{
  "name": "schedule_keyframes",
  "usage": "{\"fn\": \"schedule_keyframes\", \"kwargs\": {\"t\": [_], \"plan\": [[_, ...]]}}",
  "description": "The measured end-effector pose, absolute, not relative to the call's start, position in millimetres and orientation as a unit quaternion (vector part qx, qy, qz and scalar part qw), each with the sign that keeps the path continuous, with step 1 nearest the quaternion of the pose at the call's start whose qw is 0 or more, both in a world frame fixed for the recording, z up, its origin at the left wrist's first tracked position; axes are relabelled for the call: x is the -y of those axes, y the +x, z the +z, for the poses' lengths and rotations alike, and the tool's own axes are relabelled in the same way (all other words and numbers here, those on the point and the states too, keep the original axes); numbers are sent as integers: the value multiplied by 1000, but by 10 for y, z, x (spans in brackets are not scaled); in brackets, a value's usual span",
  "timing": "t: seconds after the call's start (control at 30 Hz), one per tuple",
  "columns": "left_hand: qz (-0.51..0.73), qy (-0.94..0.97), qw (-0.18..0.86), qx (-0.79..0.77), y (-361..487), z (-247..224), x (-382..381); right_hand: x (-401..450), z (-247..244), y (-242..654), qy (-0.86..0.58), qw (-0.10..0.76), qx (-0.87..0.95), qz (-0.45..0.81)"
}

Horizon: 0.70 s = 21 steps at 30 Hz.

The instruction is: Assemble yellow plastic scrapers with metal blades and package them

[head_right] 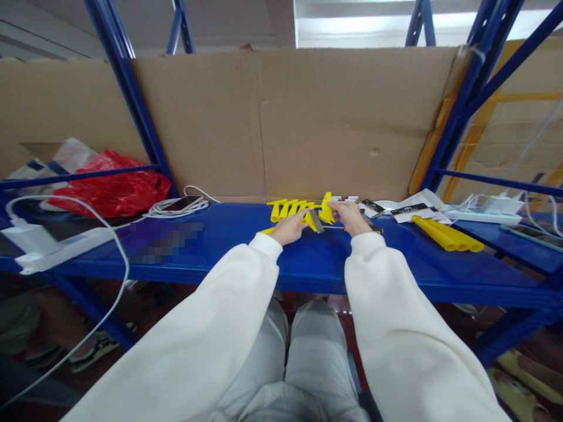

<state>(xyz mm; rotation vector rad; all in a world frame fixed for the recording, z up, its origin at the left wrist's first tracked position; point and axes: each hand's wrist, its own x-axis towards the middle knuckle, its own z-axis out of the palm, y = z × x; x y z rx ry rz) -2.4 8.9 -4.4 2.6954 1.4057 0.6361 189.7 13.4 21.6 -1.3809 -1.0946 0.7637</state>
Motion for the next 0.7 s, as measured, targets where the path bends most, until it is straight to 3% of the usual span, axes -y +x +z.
{"fn": "schedule_keyframes", "kwargs": {"t": [0.3,0.7], "plan": [[197,862,31,-467,-13,-5,-37,-107,138,1738,-607,489,563,275],[214,860,49,-460,-15,-8,-41,-82,127,1664,-606,481,580,254]]}}
